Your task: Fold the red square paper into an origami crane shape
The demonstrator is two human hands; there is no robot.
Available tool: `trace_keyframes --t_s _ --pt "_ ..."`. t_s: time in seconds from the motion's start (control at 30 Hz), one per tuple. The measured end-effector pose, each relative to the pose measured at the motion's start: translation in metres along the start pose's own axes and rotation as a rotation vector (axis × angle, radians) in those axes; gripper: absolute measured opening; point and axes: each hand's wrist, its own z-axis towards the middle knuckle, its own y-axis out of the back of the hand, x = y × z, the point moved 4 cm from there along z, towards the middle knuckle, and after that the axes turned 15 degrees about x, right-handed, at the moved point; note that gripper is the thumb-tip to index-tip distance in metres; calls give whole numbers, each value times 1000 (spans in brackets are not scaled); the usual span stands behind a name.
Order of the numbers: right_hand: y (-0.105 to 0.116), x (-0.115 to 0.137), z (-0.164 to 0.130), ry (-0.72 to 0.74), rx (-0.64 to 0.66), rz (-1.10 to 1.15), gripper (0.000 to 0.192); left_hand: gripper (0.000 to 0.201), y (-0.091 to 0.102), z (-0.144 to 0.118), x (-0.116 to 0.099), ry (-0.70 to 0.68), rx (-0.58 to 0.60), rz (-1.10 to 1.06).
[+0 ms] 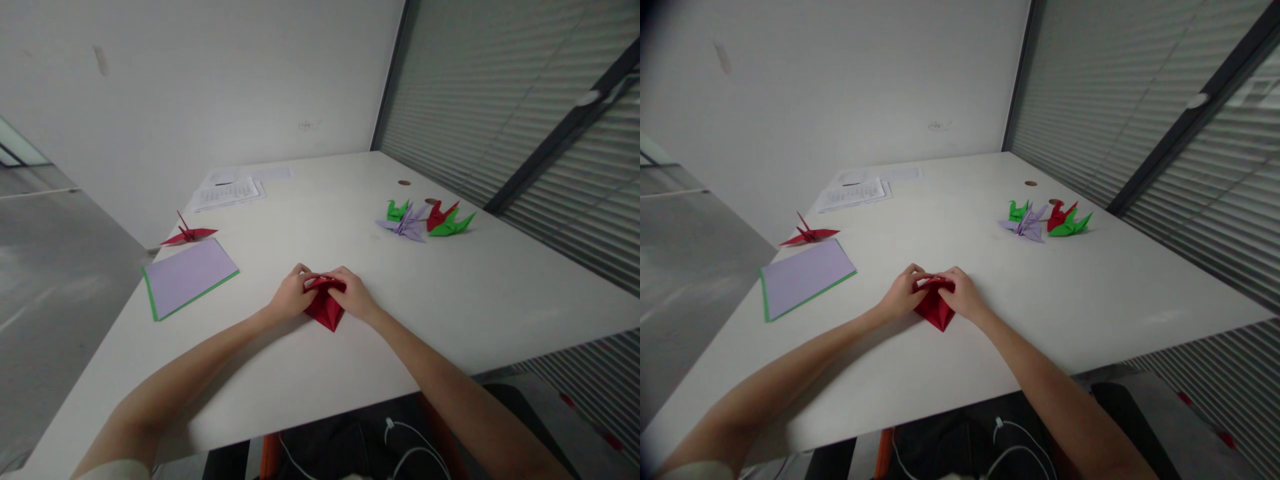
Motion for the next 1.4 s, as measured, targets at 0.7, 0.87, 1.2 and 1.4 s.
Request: trace_keyframes --t_s 0.7,0.87,1.2,1.4 --pt "12 -3 -2 -6 -233 -17 6 21 8 2 1 96 -85 46" --pt "11 0 -4 -50 -296 21 13 16 13 3 1 110 -82 128" --pt "-12 15 -4 30 -63 128 17 20 21 3 -1 160 -53 256" --pt "-14 1 1 34 18 431 19 15 26 6 14 145 -186 47"
